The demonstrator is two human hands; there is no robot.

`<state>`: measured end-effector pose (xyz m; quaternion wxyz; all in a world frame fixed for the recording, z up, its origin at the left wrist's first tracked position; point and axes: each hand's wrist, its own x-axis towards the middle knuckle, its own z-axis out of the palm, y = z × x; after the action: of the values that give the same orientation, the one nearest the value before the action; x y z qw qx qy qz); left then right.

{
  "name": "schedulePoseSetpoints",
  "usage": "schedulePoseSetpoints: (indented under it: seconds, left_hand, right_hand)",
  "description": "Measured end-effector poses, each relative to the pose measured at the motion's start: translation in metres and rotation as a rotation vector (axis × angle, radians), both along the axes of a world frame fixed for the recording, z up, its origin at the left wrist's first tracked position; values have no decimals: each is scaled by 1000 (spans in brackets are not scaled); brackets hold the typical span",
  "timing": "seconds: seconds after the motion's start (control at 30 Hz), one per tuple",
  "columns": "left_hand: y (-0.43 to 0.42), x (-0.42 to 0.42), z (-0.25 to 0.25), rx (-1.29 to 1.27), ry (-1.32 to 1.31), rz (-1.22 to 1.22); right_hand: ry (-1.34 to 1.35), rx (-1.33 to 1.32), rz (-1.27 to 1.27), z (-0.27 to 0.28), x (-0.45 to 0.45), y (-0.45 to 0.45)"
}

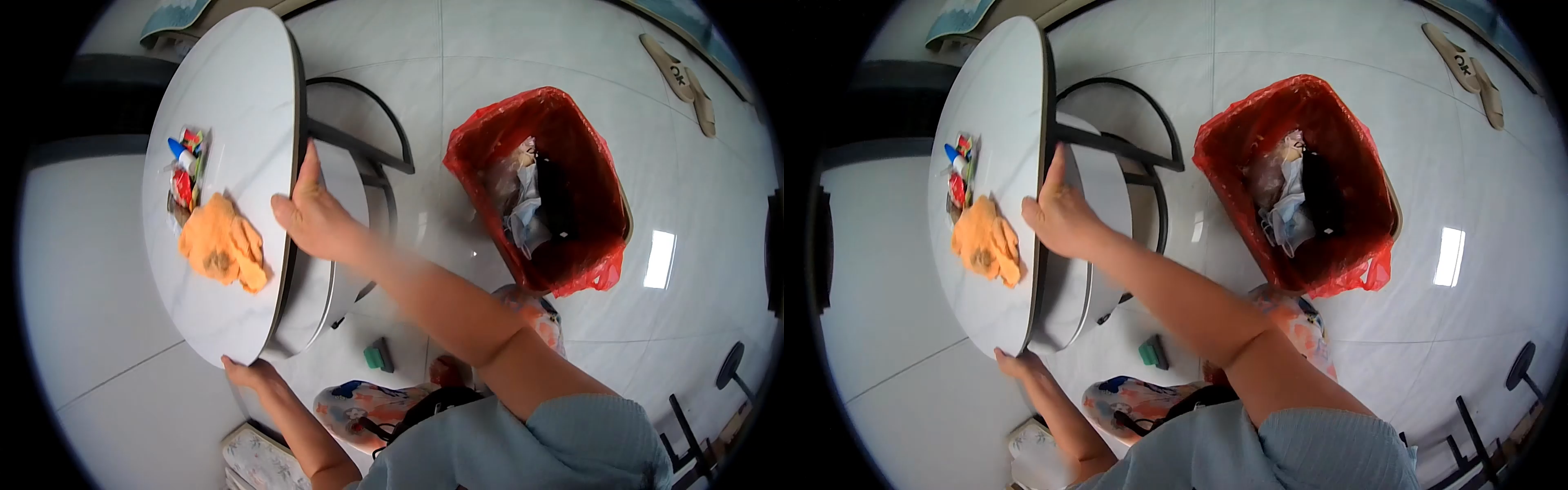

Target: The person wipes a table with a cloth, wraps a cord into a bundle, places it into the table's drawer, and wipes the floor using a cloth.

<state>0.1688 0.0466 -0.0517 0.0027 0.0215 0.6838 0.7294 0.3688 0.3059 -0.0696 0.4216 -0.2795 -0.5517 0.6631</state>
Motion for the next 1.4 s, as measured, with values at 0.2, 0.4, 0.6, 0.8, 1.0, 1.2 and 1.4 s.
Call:
schedulePoseSetpoints:
  seconds: [0.2, 0.4, 0.6, 0.8, 1.0, 1.2, 1.4]
  left_hand:
    - [-9, 6, 0, -44, 18, -89]
    - [-78, -2, -67, -317, 120, 62]
    - [-44, 39, -62, -101, -492, -138]
    - [-26, 44, -68, -114, -544, -193]
    - [-22, 43, -74, -78, -418, -260]
    - [-2, 58, -59, -55, -366, -283]
    - [7, 34, -76, -175, -308, -259]
  right_hand:
    - [66, -8, -9, -5, -1, 1]
    - [167, -132, 39, 13, 17, -18]
    - [-26, -321, -361, -29, -1, -81]
    - [-375, -80, -253, -65, -30, -131]
    - [-332, -2, -312, -72, -35, -131]
    - [-284, -3, -269, -72, -37, -122]
    - [-304, -48, -171, -73, -55, -83]
